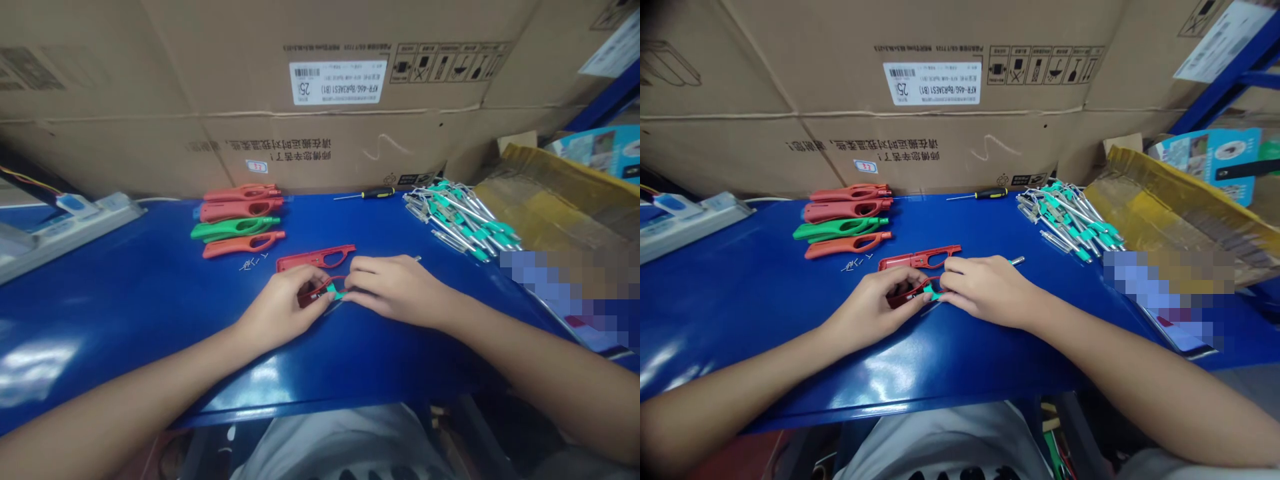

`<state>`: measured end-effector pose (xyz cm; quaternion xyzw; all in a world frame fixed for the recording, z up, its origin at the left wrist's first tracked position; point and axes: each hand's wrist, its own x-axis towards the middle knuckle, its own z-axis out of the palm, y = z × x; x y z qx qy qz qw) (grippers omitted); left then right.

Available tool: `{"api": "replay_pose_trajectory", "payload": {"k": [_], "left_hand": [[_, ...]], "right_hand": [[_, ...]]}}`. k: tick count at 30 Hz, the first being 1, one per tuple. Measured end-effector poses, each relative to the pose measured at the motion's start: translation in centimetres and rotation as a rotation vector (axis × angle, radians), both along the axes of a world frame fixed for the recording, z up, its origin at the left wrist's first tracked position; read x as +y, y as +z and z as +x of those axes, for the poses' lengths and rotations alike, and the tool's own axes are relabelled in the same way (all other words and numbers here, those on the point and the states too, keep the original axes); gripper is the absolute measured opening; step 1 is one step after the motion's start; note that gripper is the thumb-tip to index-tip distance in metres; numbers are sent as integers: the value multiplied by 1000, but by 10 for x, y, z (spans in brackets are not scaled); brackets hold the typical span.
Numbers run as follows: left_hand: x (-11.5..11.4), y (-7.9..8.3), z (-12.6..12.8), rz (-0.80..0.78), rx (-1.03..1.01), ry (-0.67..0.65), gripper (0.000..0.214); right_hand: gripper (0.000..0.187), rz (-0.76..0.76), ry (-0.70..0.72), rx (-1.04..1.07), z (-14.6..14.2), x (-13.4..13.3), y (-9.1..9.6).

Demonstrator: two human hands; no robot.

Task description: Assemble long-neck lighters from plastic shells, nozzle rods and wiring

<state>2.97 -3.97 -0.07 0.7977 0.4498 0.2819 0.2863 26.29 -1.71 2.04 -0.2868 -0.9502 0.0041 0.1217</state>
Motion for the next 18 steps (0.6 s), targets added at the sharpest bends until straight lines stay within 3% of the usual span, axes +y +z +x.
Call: {"api": "replay_pose_trajectory", "payload": {"k": [11, 18], "left_hand": [[-1, 3, -3, -36, -3, 5, 13], [1, 4, -6, -48, 6, 61, 15]], "right_hand": [[14, -72, 20, -22, 4, 2, 1], [14, -24, 19, 45, 6, 2, 0]]}}
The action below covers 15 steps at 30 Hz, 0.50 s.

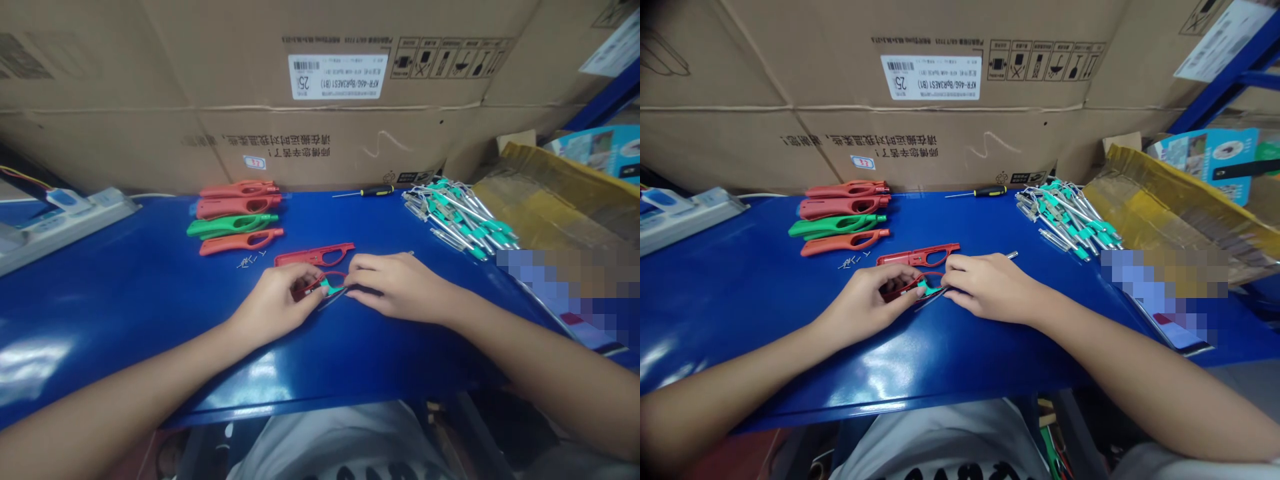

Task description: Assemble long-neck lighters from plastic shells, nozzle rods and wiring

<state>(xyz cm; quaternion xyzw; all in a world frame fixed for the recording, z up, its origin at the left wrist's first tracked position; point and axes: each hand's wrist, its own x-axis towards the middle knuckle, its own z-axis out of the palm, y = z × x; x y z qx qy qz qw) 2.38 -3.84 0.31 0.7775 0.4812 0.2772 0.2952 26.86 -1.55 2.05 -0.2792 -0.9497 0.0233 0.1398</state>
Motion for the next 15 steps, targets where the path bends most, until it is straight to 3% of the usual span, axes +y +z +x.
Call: {"api": "replay_pose_trajectory", "payload": {"k": [7, 15], "left_hand": [[1, 2, 1, -53, 10, 75, 24], [1, 1, 1, -51, -2, 74, 26]], "right_hand": [[17, 67, -32, 64, 0, -1, -2], [19, 81, -44, 57, 2, -1, 2]]}}
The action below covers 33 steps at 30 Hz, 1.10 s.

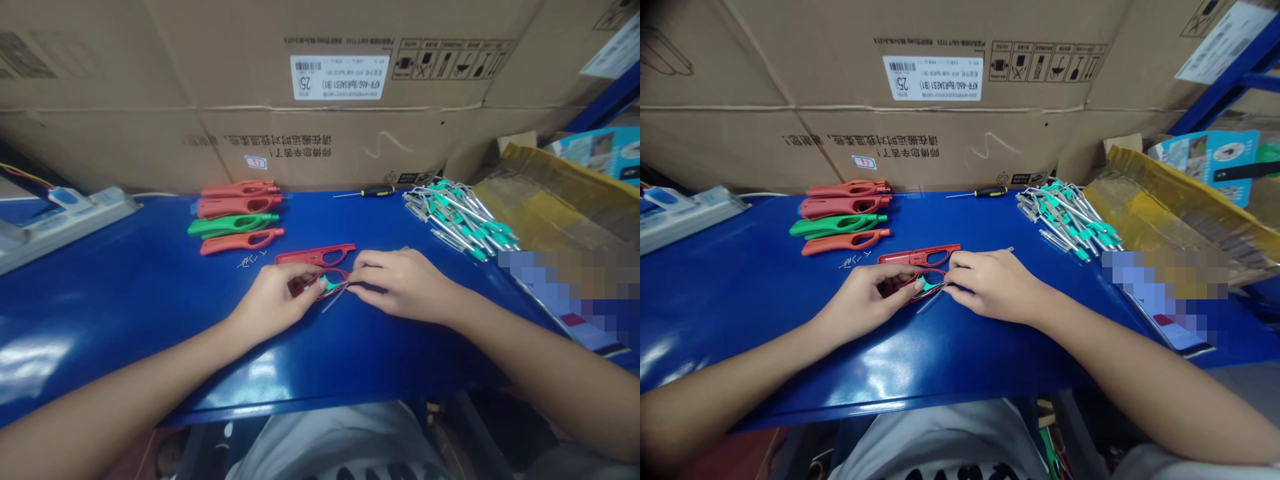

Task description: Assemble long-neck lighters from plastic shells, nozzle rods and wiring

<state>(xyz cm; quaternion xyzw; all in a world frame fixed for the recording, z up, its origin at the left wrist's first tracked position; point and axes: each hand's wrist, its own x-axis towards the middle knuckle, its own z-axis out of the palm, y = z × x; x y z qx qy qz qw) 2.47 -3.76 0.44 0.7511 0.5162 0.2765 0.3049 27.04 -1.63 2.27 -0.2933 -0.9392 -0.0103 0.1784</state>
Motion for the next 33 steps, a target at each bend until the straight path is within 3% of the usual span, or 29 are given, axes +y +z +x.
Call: {"api": "replay_pose_trajectory", "payload": {"k": [18, 26, 30, 33], "left_hand": [[0, 1, 1, -106, -146, 54, 28], [-2, -1, 2, -153, -261, 98, 31], [-5, 1, 3, -82, -222, 88, 31], [-6, 0, 2, -33, -152, 79, 30]], "right_hand": [[23, 70, 64, -4, -2, -5, 4], [19, -57, 41, 38, -3, -5, 3], [15, -184, 11, 137, -3, -2, 0], [15, -180, 35, 131, -3, 0, -2]]}}
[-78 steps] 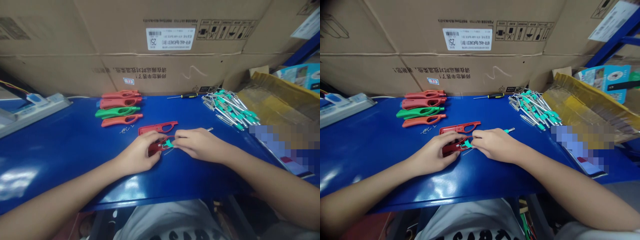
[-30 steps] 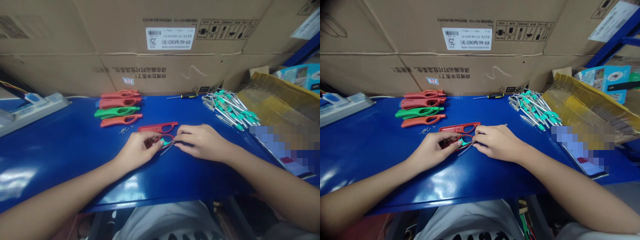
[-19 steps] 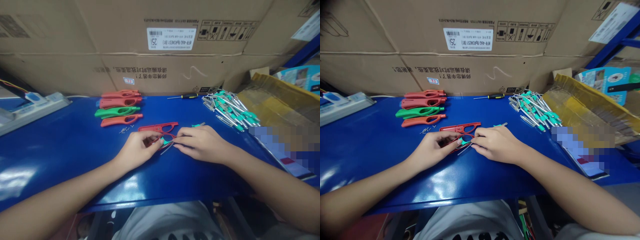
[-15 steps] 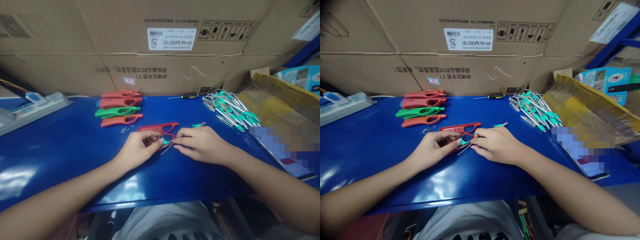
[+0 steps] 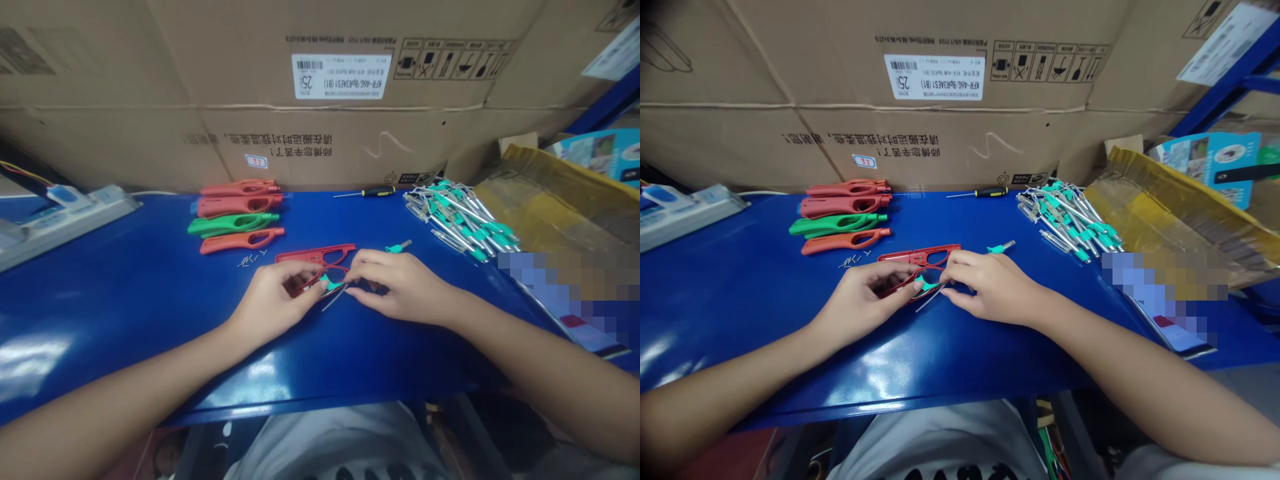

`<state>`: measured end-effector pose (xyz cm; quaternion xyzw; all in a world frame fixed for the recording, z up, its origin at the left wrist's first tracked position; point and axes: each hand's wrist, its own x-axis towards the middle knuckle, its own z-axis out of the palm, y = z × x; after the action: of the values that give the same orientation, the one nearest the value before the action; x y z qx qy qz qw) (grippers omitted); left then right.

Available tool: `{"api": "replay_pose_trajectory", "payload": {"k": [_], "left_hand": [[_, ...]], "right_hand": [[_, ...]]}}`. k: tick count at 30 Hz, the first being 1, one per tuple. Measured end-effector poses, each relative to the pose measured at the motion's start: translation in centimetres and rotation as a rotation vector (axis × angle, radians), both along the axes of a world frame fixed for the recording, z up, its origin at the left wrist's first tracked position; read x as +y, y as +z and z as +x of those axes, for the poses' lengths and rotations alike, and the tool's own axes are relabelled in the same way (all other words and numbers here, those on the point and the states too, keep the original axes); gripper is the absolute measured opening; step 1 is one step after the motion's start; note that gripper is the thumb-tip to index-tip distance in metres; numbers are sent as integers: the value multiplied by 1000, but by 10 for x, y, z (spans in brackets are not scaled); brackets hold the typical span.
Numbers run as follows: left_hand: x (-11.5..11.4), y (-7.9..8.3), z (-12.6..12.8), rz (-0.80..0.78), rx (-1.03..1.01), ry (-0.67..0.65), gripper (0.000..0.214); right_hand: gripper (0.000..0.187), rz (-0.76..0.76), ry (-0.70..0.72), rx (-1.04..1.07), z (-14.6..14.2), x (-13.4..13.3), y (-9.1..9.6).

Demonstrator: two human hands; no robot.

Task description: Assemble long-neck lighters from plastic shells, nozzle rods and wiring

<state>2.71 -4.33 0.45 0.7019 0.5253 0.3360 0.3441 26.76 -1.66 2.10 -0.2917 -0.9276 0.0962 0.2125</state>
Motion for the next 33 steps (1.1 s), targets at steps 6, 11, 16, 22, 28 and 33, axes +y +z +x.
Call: {"api": "replay_pose_trajectory", "payload": {"k": [6, 11, 16, 22, 28, 33], "left_hand": [[4, -3, -2, -6, -3, -10, 32], [2, 3, -3, 201, 65, -76, 24], [-2, 6, -3, 417, 101, -134, 21], [-3, 1, -5, 463, 164, -221, 22], [1, -1, -5, 405, 184, -235, 23], [3, 0, -5, 305, 187, -247, 24]], "right_hand": [[19, 178, 32, -116, 0, -2, 2], [18, 90, -120, 100, -5, -2, 7], [47, -20, -110, 116, -6, 0, 6], [24, -202, -82, 112, -12, -4, -5], [23, -294, -136, 132, -13, -4, -8], [27, -278, -144, 61, -11, -2, -9]]}}
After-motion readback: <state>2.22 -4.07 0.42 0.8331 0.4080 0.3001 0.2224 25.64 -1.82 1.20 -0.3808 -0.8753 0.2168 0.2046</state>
